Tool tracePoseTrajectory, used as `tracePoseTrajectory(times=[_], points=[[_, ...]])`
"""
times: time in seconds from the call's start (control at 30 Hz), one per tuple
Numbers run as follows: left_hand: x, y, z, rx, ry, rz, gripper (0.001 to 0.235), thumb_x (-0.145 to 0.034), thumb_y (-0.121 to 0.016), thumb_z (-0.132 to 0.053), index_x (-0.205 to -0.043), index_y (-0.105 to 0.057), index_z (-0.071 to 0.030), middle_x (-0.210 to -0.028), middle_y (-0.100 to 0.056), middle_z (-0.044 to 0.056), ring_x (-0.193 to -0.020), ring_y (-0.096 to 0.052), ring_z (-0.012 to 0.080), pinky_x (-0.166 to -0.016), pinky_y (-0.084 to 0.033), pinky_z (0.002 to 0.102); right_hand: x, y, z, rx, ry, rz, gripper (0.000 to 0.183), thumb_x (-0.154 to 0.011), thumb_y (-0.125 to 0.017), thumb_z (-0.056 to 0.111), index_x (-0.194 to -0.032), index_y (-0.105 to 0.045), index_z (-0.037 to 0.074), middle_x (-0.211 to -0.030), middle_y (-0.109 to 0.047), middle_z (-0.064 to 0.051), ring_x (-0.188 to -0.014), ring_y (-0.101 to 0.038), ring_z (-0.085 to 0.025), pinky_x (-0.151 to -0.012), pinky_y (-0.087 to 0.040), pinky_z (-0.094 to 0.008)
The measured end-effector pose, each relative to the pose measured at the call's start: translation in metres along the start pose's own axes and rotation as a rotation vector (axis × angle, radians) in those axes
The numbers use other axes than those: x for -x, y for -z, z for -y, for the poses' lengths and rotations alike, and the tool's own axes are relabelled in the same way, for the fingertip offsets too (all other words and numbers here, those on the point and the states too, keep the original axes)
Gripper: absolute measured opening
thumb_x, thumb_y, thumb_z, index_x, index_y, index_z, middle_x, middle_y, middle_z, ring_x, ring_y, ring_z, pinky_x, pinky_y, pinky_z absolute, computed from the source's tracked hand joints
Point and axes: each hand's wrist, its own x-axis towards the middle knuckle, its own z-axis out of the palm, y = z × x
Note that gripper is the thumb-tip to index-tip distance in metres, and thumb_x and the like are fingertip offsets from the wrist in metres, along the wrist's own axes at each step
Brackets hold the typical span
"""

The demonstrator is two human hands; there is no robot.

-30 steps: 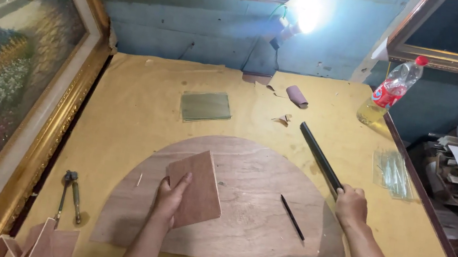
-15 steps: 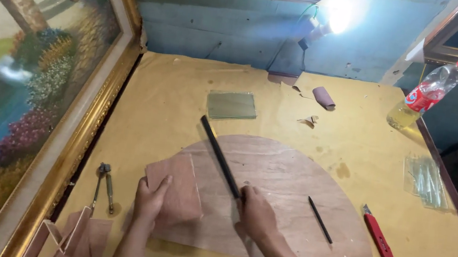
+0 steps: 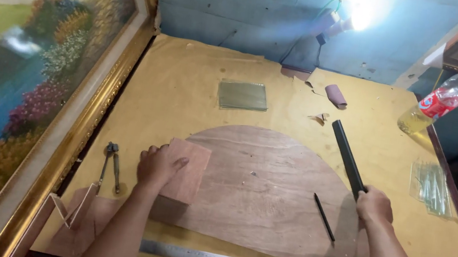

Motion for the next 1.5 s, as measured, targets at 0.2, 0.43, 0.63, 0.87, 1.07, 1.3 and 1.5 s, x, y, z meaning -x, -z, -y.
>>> tracePoseTrajectory(times=[0.2, 0.43, 0.63, 0.87, 1.07, 1.3, 1.5], points=[[-0.008, -0.042, 0.016, -0.092, 0.074, -0.173, 0.068, -0.070, -0.054, -0.065, -0.109, -0.051, -0.010, -0.107, -0.049, 0.013, -0.104, -0.048, 0.0366, -0.080, -0.048, 0.050, 0.075, 0.047, 0.088, -0.016, 0.071, -0.151, 0.050, -0.085, -0.046, 0.035, -0.129, -0.048, 0.012, -0.127, -0.045, -0.014, -0.116, -0.036, -0.034, -0.086, -0.035, -0.057], [-0.020, -0.011, -0.014, 0.126, -0.071, -0.423, 0.046, -0.072, -0.063, -0.038, -0.104, -0.053, -0.007, -0.109, -0.042, 0.012, -0.106, -0.040, 0.0384, -0.074, -0.049, 0.056, 0.078, 0.019, 0.162, -0.291, 0.403, -0.083, 0.028, -0.085, -0.049, 0.035, -0.102, -0.063, 0.017, -0.093, -0.063, -0.014, -0.095, -0.057, -0.035, -0.078, -0.048, -0.048], [-0.034, 0.035, -0.073, 0.266, -0.077, 0.038, 0.055, -0.087, -0.037, -0.048, -0.059, -0.062, -0.007, -0.063, -0.065, 0.006, -0.059, -0.061, 0.0210, -0.056, -0.042, 0.036, 0.102, 0.048, 0.199, -0.047, 0.230, 0.150, 0.038, -0.082, -0.036, 0.042, -0.079, -0.061, 0.013, -0.093, -0.063, -0.015, -0.088, -0.058, -0.035, -0.074, -0.045, -0.042], [-0.115, -0.012, -0.111, 0.290, -0.034, -0.005, 0.018, -0.074, -0.056, -0.035, -0.074, -0.060, -0.018, -0.081, -0.065, -0.003, -0.074, -0.060, 0.0170, -0.062, -0.045, 0.033, 0.098, 0.040, 0.199, -0.030, 0.114, 0.213, 0.032, -0.081, -0.035, 0.044, -0.077, -0.055, 0.019, -0.093, -0.064, -0.009, -0.091, -0.059, -0.030, -0.075, -0.045, -0.039], [-0.195, -0.026, -0.158, -0.113, -0.351, 0.034, 0.042, -0.079, -0.058, -0.038, -0.111, -0.044, -0.015, -0.112, -0.052, 0.007, -0.105, -0.046, 0.0276, -0.082, -0.037, 0.044, 0.080, 0.008, 0.194, 0.031, 0.054, 0.139, 0.031, -0.078, -0.037, 0.050, -0.077, -0.053, 0.023, -0.091, -0.064, -0.005, -0.090, -0.060, -0.027, -0.073, -0.046, -0.039], [-0.254, -0.036, -0.198, -0.382, -0.401, 0.434, 0.100, -0.054, -0.074, -0.041, -0.134, -0.019, -0.014, -0.138, -0.031, 0.004, -0.127, -0.029, 0.0207, -0.095, -0.024, 0.044, 0.063, -0.022, 0.186, 0.028, 0.067, -0.013, 0.028, -0.072, -0.044, 0.049, -0.066, -0.048, 0.022, -0.074, -0.061, 0.000, -0.077, -0.059, -0.021, -0.057, -0.040, -0.036], [-0.269, -0.037, -0.214, -0.484, -0.344, 0.525, 0.110, -0.043, -0.083, -0.044, -0.129, -0.025, -0.008, -0.130, -0.031, 0.009, -0.123, -0.028, 0.0253, -0.096, -0.023, 0.046, 0.057, -0.029, 0.183, 0.014, 0.121, -0.049, 0.029, -0.072, -0.045, 0.048, -0.063, -0.047, 0.020, -0.070, -0.061, -0.001, -0.072, -0.058, -0.021, -0.054, -0.039, -0.036]])
